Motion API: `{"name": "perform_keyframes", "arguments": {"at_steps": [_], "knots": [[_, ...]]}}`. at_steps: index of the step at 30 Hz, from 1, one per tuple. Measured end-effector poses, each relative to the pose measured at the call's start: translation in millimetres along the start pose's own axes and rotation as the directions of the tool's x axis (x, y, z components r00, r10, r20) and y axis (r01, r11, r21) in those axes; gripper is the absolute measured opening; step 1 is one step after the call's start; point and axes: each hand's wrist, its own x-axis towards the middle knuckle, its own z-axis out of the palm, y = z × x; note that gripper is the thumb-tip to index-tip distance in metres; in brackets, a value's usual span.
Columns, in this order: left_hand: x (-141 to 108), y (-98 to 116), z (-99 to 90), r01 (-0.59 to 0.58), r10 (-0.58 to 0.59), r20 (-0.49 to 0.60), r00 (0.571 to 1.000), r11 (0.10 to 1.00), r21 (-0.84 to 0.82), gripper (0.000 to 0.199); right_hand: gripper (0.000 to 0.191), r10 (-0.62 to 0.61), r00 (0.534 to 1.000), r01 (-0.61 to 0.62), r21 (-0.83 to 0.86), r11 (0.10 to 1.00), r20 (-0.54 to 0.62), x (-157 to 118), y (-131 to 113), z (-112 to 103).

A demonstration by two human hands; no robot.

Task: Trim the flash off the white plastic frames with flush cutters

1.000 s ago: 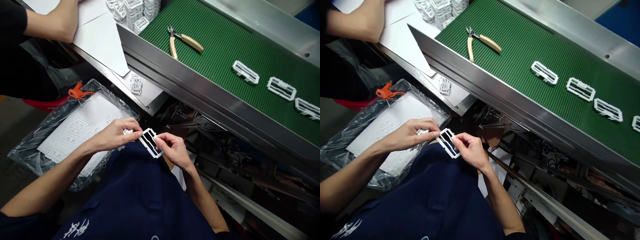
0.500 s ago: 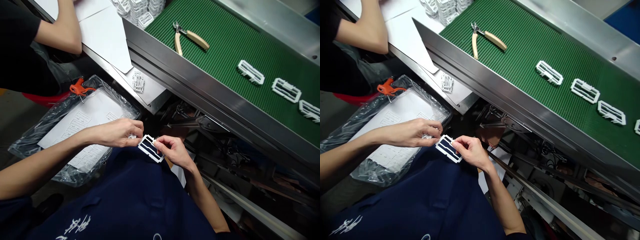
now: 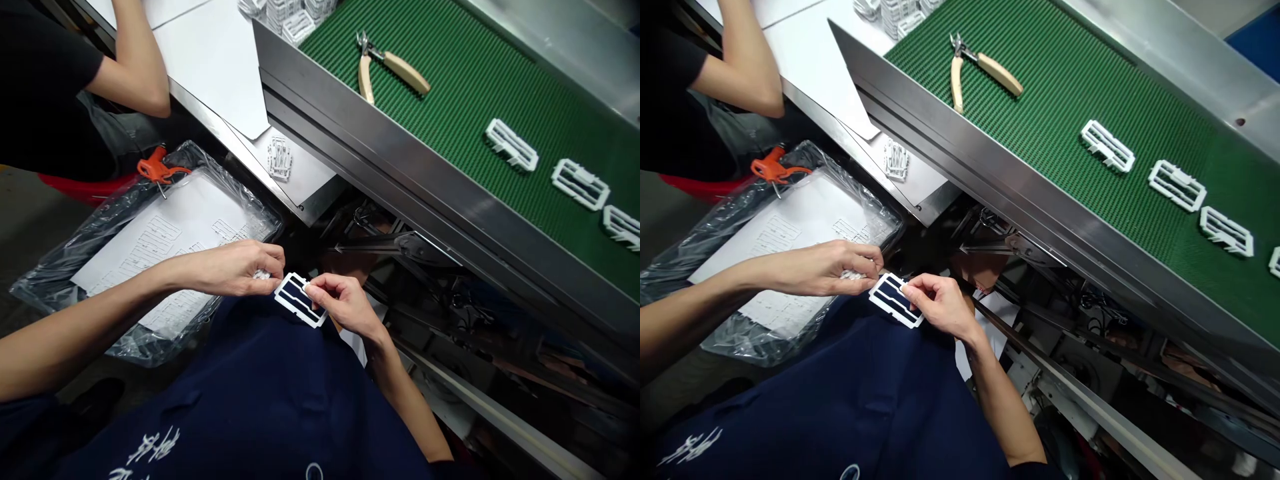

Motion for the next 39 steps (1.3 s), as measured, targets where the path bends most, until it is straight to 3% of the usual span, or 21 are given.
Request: {"name": "perform_keyframes", "arguments": {"at_steps": [8, 15, 21, 28, 39], "knots": [[5, -14, 8.9, -0.004, -0.014, -0.173, 0.985, 0.995, -0.101, 0.021, 0.029, 0.021, 1.000, -0.022, 0.101, 0.995, 0.004, 4, -1, 0], [2, -20, 6.3, 0.029, -0.098, -0.276, 0.956, 0.969, -0.245, 0.018, 0.029, 0.005, 0.998, -0.016, 0.198, 0.980, 0.056, 7, 7, 0], [-5, -20, 9.3, 0.132, -0.171, -0.105, 0.980, 0.944, -0.301, 0.019, 0.031, 0.011, 1.000, -0.017, 0.234, 0.972, 0.026, 9, 13, 1], [-3, -18, 7.6, 0.049, -0.072, -0.052, 0.996, 0.935, -0.351, 0.020, 0.029, 0.010, 0.998, -0.028, 0.261, 0.965, 0.069, 8, 13, 1], [-5, -15, 5.9, 0.059, -0.065, -0.013, 0.998, 0.957, -0.283, 0.021, 0.027, 0.013, 0.996, -0.034, 0.250, 0.968, 0.088, 8, 11, 3]]}}
